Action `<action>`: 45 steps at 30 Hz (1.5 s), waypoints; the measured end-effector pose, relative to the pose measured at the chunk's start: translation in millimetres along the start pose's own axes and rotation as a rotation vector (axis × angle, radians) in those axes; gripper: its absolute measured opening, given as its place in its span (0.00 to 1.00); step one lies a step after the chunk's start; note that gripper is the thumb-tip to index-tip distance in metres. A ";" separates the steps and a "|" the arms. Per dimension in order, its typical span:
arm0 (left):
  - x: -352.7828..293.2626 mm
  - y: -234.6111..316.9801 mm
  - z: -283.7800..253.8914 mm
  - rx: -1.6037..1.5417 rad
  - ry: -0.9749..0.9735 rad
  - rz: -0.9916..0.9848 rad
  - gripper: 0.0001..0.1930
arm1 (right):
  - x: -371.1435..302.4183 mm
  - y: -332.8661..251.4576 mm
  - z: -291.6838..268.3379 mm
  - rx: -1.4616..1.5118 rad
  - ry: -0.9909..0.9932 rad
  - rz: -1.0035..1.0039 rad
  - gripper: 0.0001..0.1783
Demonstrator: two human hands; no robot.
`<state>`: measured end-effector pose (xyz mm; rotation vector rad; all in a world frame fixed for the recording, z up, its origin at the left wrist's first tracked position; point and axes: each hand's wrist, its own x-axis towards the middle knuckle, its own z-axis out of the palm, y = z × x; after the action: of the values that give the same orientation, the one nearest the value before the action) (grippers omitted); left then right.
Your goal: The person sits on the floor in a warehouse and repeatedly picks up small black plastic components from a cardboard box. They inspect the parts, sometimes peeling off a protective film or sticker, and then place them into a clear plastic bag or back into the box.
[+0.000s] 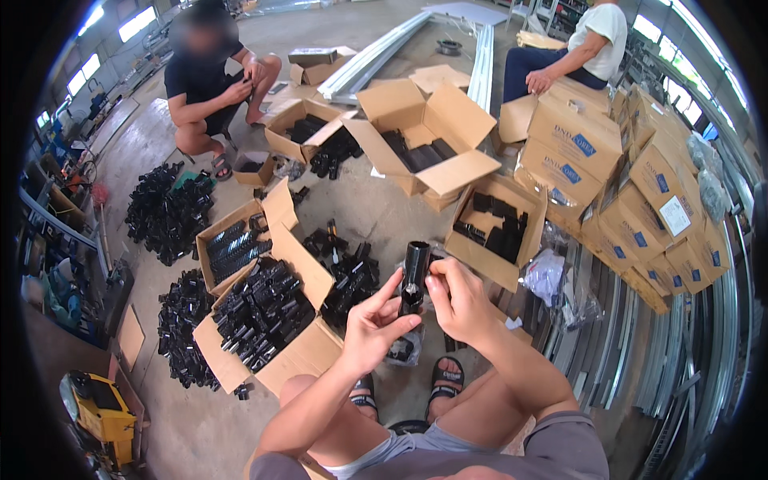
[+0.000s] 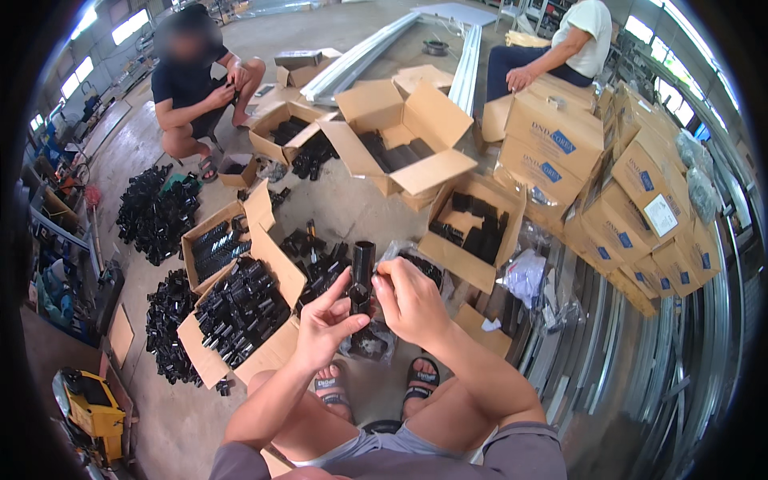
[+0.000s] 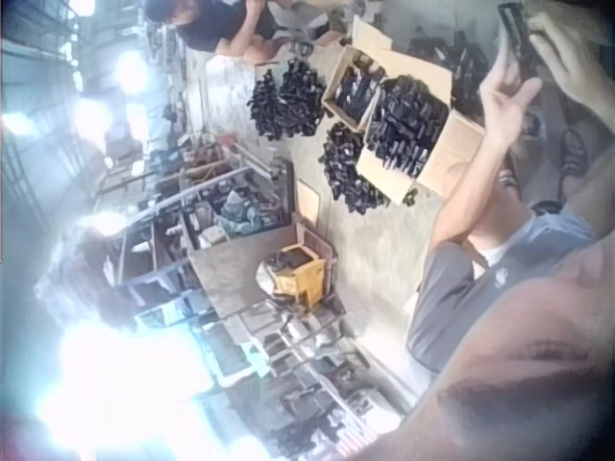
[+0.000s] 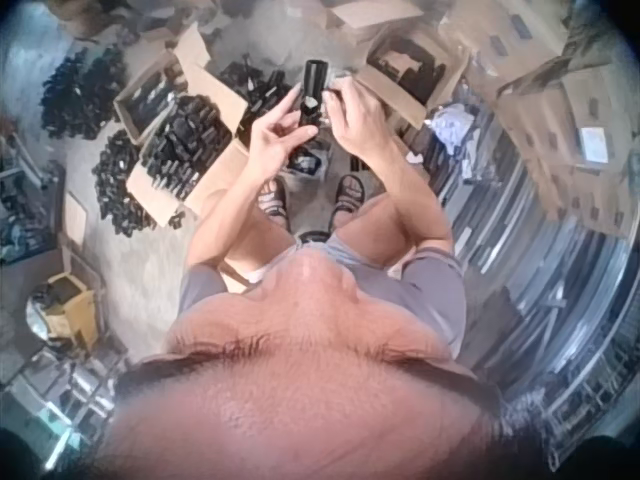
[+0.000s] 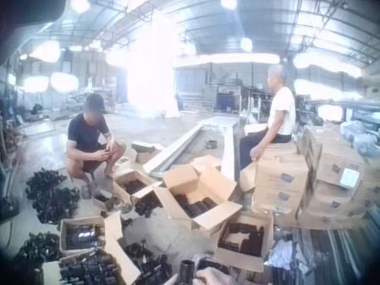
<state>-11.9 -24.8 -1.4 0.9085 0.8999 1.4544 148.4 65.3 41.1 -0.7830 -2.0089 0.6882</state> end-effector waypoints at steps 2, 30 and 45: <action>1.9 7.1 12.6 -0.021 0.023 -0.046 0.43 | -5.1 10.2 0.5 -0.064 -0.011 -0.017 0.10; 6.8 11.0 22.2 0.004 0.132 -0.098 0.43 | -3.6 6.4 -4.6 0.079 0.069 0.018 0.08; 10.6 14.3 10.7 -0.456 0.318 -0.116 0.35 | -19.1 3.0 10.7 -0.119 -0.053 -0.266 0.28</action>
<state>-8.6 -14.7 16.5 0.2879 0.7851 1.6377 148.5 51.3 24.0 -0.5549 -2.1672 0.4427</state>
